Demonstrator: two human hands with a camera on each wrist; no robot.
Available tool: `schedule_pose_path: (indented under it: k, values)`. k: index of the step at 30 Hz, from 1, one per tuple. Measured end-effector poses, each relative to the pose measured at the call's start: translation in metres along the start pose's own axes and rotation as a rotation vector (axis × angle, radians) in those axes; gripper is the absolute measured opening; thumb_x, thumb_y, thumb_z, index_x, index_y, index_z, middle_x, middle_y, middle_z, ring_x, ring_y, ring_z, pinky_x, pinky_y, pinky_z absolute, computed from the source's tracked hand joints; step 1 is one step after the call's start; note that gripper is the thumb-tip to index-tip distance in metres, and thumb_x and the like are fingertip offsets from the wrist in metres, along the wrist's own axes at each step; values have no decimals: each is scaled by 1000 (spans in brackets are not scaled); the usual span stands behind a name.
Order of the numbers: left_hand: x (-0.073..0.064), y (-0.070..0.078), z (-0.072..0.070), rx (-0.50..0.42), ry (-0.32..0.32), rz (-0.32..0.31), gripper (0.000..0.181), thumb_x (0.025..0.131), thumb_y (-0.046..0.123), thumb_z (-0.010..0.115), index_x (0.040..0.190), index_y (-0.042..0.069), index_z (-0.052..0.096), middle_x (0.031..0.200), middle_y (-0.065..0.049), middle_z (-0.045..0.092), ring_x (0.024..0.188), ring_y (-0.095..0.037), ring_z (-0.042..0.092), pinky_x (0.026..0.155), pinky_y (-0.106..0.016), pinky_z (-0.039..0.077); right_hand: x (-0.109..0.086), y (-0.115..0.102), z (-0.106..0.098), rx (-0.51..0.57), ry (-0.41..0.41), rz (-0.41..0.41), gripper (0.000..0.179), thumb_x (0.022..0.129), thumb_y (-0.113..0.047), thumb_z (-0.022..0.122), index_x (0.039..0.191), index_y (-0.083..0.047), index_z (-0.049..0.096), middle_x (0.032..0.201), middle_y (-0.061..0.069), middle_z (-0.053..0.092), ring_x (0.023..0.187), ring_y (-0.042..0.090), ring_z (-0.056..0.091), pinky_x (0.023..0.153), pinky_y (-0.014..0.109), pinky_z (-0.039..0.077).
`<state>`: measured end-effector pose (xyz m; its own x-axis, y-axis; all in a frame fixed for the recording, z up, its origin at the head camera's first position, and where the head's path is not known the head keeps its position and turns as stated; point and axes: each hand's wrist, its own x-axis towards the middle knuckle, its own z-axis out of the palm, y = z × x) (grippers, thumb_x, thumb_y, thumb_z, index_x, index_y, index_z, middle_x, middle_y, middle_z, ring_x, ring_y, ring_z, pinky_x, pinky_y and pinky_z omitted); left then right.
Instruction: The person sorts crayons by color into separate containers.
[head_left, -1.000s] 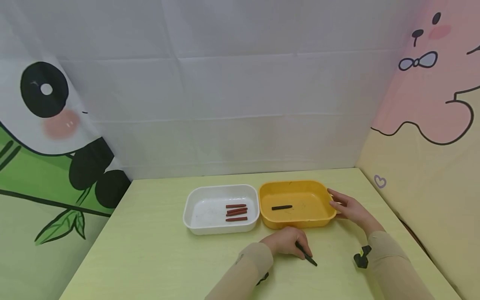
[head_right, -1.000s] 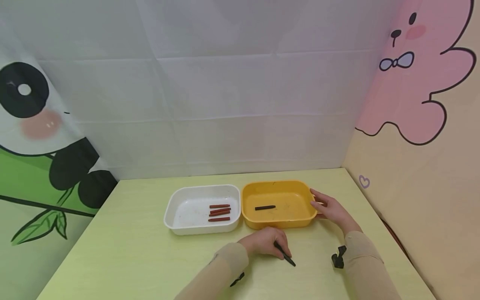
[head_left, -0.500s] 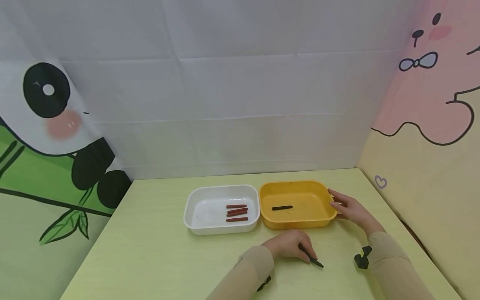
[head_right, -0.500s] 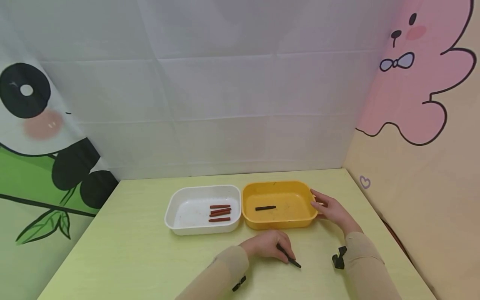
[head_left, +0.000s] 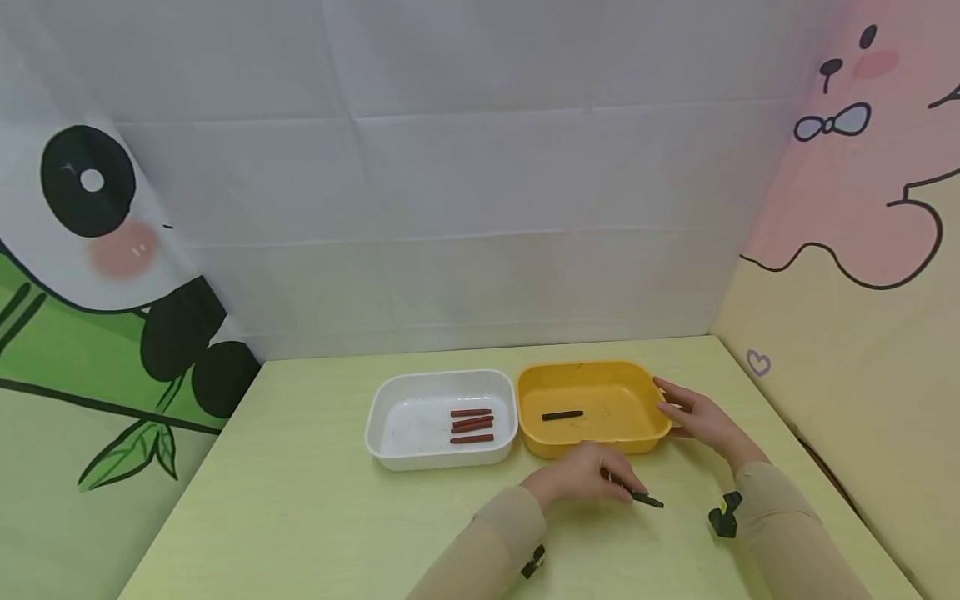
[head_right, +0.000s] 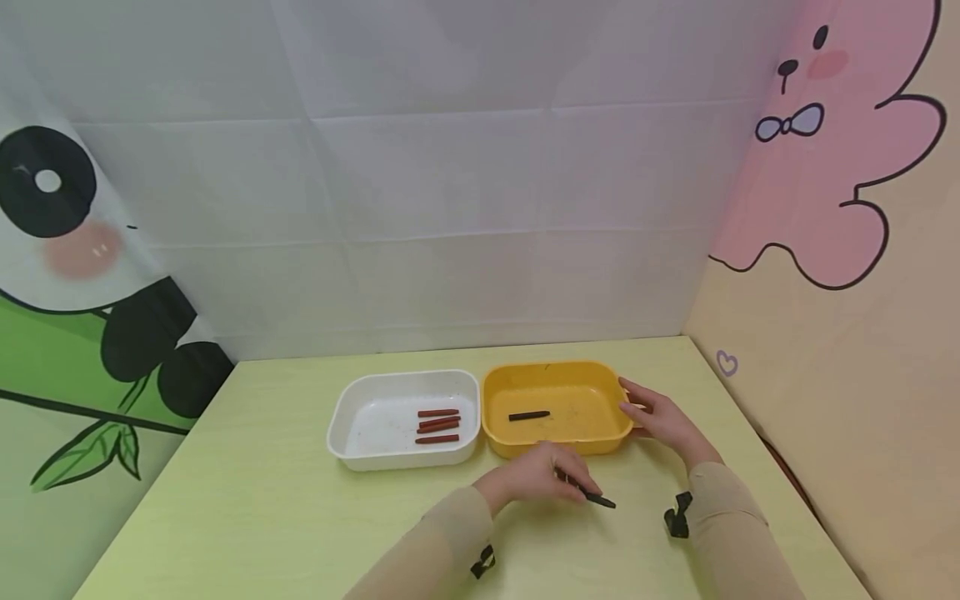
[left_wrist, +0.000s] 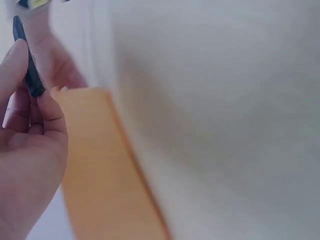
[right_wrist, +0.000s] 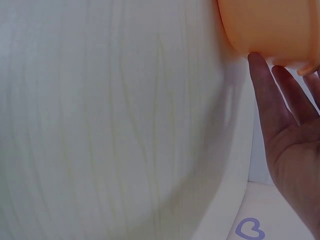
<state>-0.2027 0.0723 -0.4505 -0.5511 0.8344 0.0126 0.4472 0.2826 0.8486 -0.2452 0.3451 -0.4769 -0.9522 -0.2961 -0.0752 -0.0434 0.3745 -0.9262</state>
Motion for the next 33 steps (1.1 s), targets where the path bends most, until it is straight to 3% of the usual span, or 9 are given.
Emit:
schedule_pose_path:
  k: [9,15,25,33]
  values:
    - [-2,13,-35,47,260,0,16,85,12,79,101,15,81,91,15,67,82,2,56,76,-15,50,2,1,1,15,-2,11,62,104,-18,53,154,3,23,147,41,28,118,49,54,83,41,58]
    - [-5,6,-52,39,434,-79,16,84,9,79,99,15,81,89,12,67,77,-2,55,68,-17,50,1,0,0,1,8,26,64,104,-22,54,155,1,24,147,40,29,119,48,53,83,40,58]
    - [-11,-7,-78,140,535,-185,14,86,8,78,99,13,81,89,6,67,75,-7,55,65,-20,49,0,-2,2,3,-2,-10,64,104,-22,54,153,5,23,146,40,30,118,47,54,83,41,58]
    - [-9,-18,-82,122,563,-222,13,85,5,78,97,10,81,88,2,67,75,-8,57,65,-20,51,1,0,1,27,5,22,66,103,-24,56,155,1,23,149,39,27,121,50,51,84,39,58]
